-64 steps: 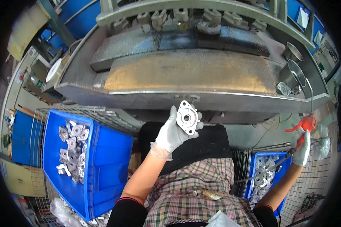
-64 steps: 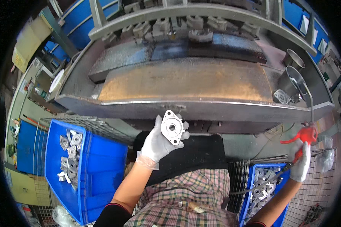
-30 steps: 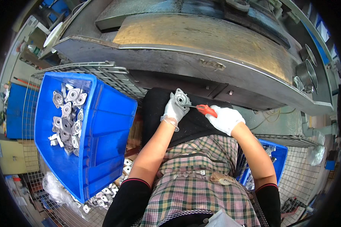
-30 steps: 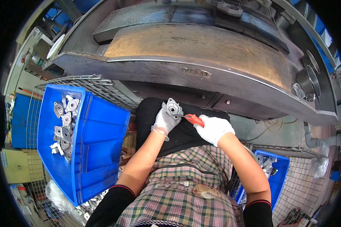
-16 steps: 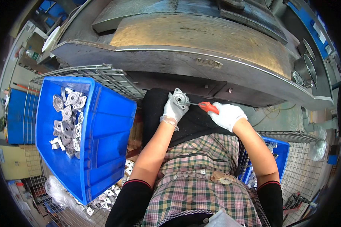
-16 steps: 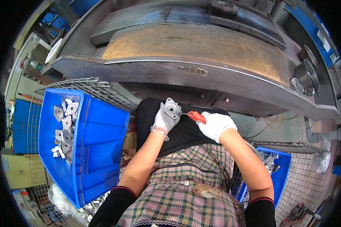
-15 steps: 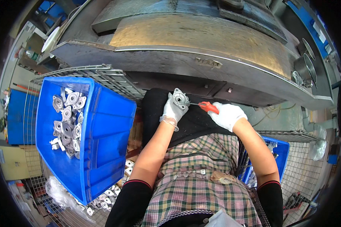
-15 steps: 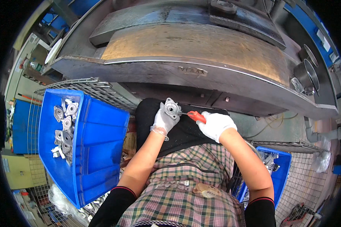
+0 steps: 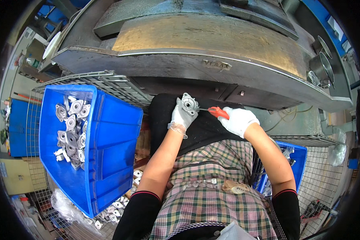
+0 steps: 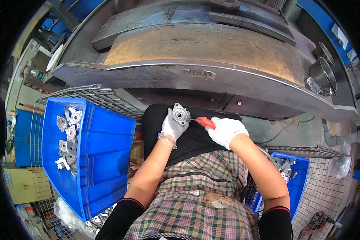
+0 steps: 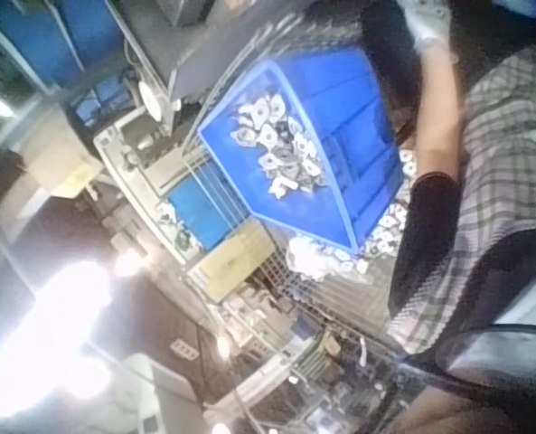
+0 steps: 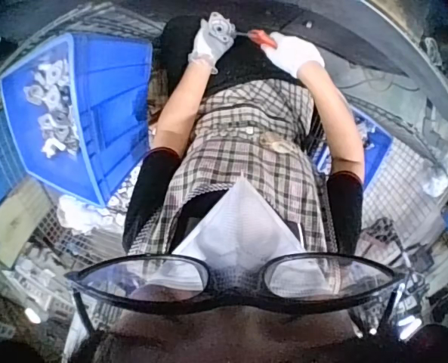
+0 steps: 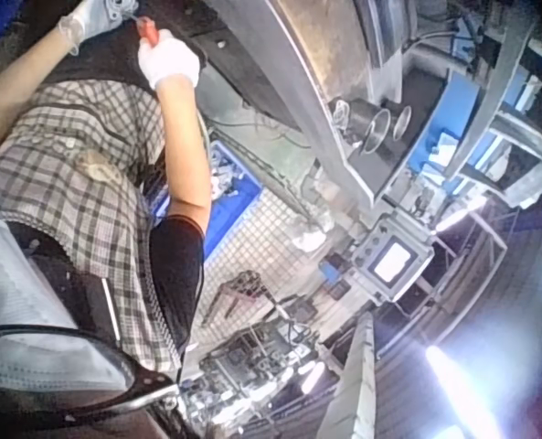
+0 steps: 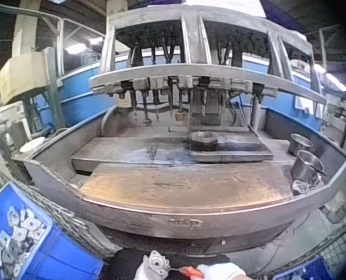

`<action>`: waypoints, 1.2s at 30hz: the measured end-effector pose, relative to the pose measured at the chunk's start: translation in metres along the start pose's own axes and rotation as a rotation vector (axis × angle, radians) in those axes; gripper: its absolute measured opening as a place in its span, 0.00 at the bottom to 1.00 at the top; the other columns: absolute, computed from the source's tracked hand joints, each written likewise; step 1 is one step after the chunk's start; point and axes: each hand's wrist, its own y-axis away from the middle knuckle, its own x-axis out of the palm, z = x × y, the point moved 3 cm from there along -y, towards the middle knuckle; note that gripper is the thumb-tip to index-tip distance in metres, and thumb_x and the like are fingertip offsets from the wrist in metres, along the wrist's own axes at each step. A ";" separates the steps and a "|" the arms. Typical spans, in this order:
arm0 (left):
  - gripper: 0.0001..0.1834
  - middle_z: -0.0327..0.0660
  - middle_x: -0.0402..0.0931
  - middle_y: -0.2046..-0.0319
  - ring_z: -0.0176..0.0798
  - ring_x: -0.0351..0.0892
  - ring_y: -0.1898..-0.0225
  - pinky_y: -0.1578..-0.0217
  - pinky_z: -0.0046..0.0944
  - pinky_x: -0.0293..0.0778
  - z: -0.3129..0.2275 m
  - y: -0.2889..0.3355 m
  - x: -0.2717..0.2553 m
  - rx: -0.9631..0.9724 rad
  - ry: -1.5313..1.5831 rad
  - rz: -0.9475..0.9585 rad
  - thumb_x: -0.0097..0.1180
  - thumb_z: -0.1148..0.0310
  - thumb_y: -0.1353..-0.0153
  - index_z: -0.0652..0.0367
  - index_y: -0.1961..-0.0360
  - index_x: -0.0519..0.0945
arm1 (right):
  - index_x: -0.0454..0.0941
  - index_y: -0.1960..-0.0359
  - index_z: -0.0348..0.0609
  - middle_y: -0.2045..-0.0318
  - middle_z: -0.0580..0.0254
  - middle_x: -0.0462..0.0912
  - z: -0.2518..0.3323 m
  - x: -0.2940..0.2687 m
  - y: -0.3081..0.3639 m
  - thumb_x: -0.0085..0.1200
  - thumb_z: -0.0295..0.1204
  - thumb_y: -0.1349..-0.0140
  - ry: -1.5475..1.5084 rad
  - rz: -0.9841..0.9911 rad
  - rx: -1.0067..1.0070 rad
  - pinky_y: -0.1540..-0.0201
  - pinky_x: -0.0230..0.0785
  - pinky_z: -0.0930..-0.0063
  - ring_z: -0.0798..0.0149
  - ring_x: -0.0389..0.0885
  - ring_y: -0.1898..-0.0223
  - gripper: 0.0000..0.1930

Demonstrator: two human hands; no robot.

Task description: The recorder picks up small metal components, uses a hand tool to deburr or clean edges, and uses a compressed air nozzle to blow off debris before placing parts in a bin.

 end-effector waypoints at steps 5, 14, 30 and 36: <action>0.29 0.40 0.73 0.43 0.49 0.69 0.41 0.41 0.54 0.64 -0.054 0.008 0.088 -0.469 0.591 -0.432 0.34 0.39 0.30 0.42 0.41 0.73 | 0.74 0.53 0.43 0.63 0.48 0.84 -0.008 0.007 0.001 0.43 0.48 0.34 -0.027 -0.033 -0.006 0.55 0.73 0.54 0.45 0.82 0.60 0.21; 0.31 0.41 0.74 0.44 0.50 0.69 0.41 0.42 0.53 0.64 -0.061 0.013 0.094 -0.448 0.580 -0.388 0.35 0.38 0.31 0.47 0.41 0.72 | 0.74 0.53 0.44 0.62 0.48 0.84 -0.005 0.008 -0.003 0.43 0.48 0.34 -0.012 -0.011 -0.011 0.54 0.73 0.54 0.45 0.83 0.60 0.21; 0.27 0.40 0.73 0.43 0.47 0.68 0.40 0.37 0.54 0.60 -0.065 0.023 0.090 -0.372 1.611 -0.602 0.35 0.44 0.30 0.46 0.39 0.72 | 0.74 0.55 0.45 0.60 0.48 0.84 0.011 0.003 -0.010 0.41 0.49 0.34 -0.028 -0.029 -0.050 0.53 0.73 0.54 0.44 0.82 0.58 0.21; 0.25 0.38 0.70 0.39 0.45 0.64 0.35 0.35 0.55 0.55 -0.068 0.020 0.090 -0.040 3.565 -0.740 0.35 0.51 0.30 0.48 0.38 0.71 | 0.73 0.54 0.45 0.61 0.46 0.84 0.011 -0.007 -0.036 0.40 0.50 0.33 -0.043 -0.067 0.054 0.53 0.73 0.52 0.43 0.82 0.58 0.22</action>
